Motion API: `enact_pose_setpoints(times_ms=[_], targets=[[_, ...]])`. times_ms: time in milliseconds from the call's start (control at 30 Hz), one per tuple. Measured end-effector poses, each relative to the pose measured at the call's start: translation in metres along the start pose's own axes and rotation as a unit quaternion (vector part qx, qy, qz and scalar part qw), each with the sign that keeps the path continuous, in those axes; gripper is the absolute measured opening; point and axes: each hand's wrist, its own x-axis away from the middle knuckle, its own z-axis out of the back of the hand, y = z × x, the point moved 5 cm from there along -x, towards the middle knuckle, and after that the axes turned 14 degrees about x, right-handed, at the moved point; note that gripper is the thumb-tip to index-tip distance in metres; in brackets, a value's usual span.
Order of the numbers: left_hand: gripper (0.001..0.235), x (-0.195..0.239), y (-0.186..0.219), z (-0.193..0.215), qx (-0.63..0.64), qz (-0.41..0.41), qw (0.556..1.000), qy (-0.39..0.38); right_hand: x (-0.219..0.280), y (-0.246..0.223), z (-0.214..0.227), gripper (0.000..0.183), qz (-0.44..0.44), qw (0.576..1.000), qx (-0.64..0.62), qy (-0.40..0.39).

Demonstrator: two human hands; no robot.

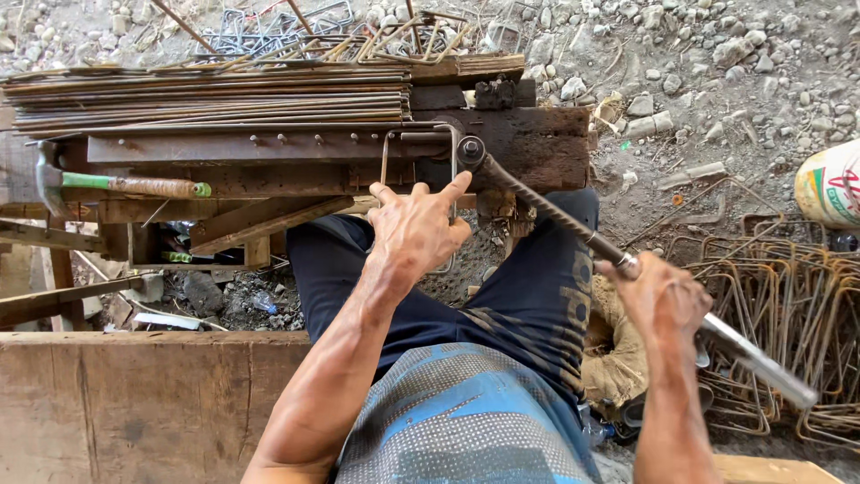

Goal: The person uses a manual bending machine to bend metal rods into rectangular shapes. They insert each rod, rotate the crank to bend it, and remove the finished piece, repeating the process.

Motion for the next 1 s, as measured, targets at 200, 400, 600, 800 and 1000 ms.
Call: enact_pose_setpoints(times_ms=[200,400,600,800,1000], targets=[[0.065,-0.005,-0.003,-0.003,-0.036,-0.027,0.999,0.027,0.013,-0.003,0.002,0.052,0.011,0.995,-0.087,0.052],[0.074,0.008,0.006,0.007,0.000,-0.006,1.000,0.004,-0.090,0.019,0.019,0.073,0.047,0.986,0.036,0.154],[0.080,0.008,0.008,0.017,0.002,0.010,1.000,-0.006,-0.129,0.025,0.018,0.053,0.062,0.981,0.066,0.172],[0.079,0.005,0.010,0.022,-0.033,0.018,0.999,-0.015,-0.045,0.012,-0.005,0.060,0.022,0.988,0.103,0.112],[0.076,0.004,0.011,0.024,-0.067,0.038,0.997,-0.028,0.052,-0.018,-0.014,0.038,0.012,0.990,-0.128,0.058]])
